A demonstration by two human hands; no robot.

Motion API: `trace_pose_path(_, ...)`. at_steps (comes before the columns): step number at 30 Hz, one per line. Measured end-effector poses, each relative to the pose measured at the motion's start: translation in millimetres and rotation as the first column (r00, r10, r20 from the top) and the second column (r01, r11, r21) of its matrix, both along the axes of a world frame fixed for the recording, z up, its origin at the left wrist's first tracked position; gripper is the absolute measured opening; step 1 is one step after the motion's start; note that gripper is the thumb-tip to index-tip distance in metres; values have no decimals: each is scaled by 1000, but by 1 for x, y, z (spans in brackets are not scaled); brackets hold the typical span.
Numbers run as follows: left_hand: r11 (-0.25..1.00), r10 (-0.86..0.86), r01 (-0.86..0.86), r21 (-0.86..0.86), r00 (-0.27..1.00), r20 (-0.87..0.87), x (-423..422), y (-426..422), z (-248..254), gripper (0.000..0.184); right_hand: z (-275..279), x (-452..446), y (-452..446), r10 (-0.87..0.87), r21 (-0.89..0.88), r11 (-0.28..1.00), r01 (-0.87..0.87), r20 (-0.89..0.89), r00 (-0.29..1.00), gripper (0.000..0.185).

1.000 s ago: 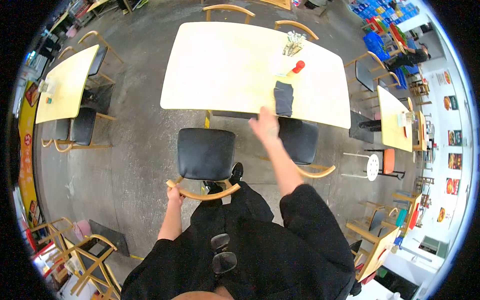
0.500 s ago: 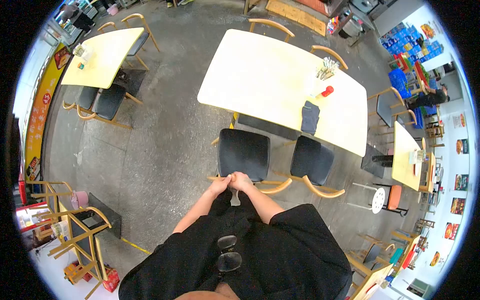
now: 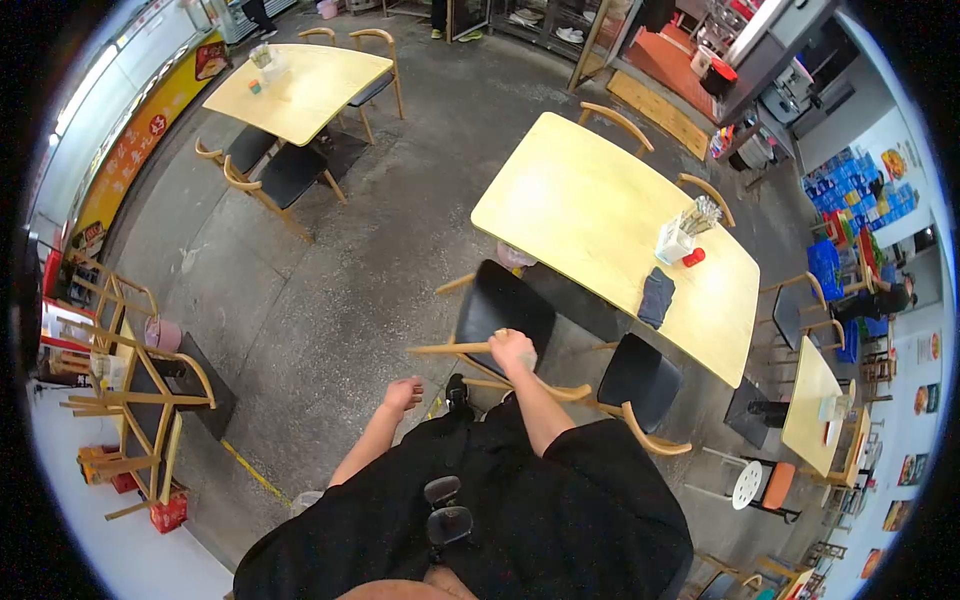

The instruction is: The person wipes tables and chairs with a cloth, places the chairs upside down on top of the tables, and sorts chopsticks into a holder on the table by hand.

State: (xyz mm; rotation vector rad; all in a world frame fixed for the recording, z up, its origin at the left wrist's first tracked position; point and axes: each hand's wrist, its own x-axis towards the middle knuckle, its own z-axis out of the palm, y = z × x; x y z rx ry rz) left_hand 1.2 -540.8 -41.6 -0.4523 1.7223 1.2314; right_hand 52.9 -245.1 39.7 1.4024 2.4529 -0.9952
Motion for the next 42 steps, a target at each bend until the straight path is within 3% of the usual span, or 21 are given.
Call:
trace_pose_path(2,967,233,-245,74,962,142,2,-17,2,47,25,-19,-21,38,-24,999,-38,-12,999,39)
trace_pose_path(4,915,368,-394,84,903,224,3,-46,-36,57,52,-25,-30,138,37,990,-134,-188,972,31)
trace_pose_path(6,858,486,-512,45,835,258,1,-56,-48,64,82,-18,-19,-20,-336,934,-122,-390,920,24)
trace_pose_path(8,702,706,-698,-141,709,9,-5,-54,-20,74,115,-8,-6,-214,-585,795,-160,-516,829,22)
trace_pose_path(10,519,854,-855,-7,518,38,-18,-55,31,78,143,9,9,-408,-721,659,-213,-581,705,23)
trace_pose_path(11,415,899,-907,75,421,119,-25,-61,33,75,137,19,23,-419,-724,616,-310,-635,649,26)
trace_pose_path(13,179,924,-962,206,236,301,-47,-74,41,70,143,33,31,-498,-703,687,-185,-640,585,27)
trace_pose_path(16,100,882,-782,616,356,310,-64,-77,78,46,141,39,28,-574,-640,767,44,-654,492,32)
trace_pose_path(17,142,896,-771,621,367,250,-68,-83,63,45,131,41,27,-602,-627,771,112,-660,449,33)
trace_pose_path(21,143,954,-845,516,256,154,-67,-53,100,54,85,74,33,-715,-682,693,234,-608,345,40)
trace_pose_path(27,276,856,-657,701,499,131,-73,-2,128,52,57,131,60,-860,-781,510,361,-464,211,49)
trace_pose_path(30,375,802,-505,777,597,2,-88,40,162,49,29,140,79,-891,-737,454,501,-383,243,51)
trace_pose_path(33,487,764,-332,808,610,-210,-96,88,200,46,-43,156,113,-690,-325,723,610,-281,667,51)
trace_pose_path(35,578,718,-261,773,612,-331,-96,118,221,45,-31,152,118,-373,41,872,488,-591,715,50)
trace_pose_path(36,624,690,-225,749,610,-391,-99,129,227,44,-24,152,118,-170,241,867,437,-680,713,52)
trace_pose_path(37,615,679,-169,770,610,-409,-106,138,223,41,42,143,111,-334,-143,927,347,-735,590,59)
trace_pose_path(40,640,641,-70,765,597,-482,-117,165,230,39,143,124,115,-332,-333,937,108,-747,576,62)
trace_pose_path(42,674,622,-67,736,590,-516,-121,183,229,38,161,110,130,-227,-259,965,49,-723,652,62)
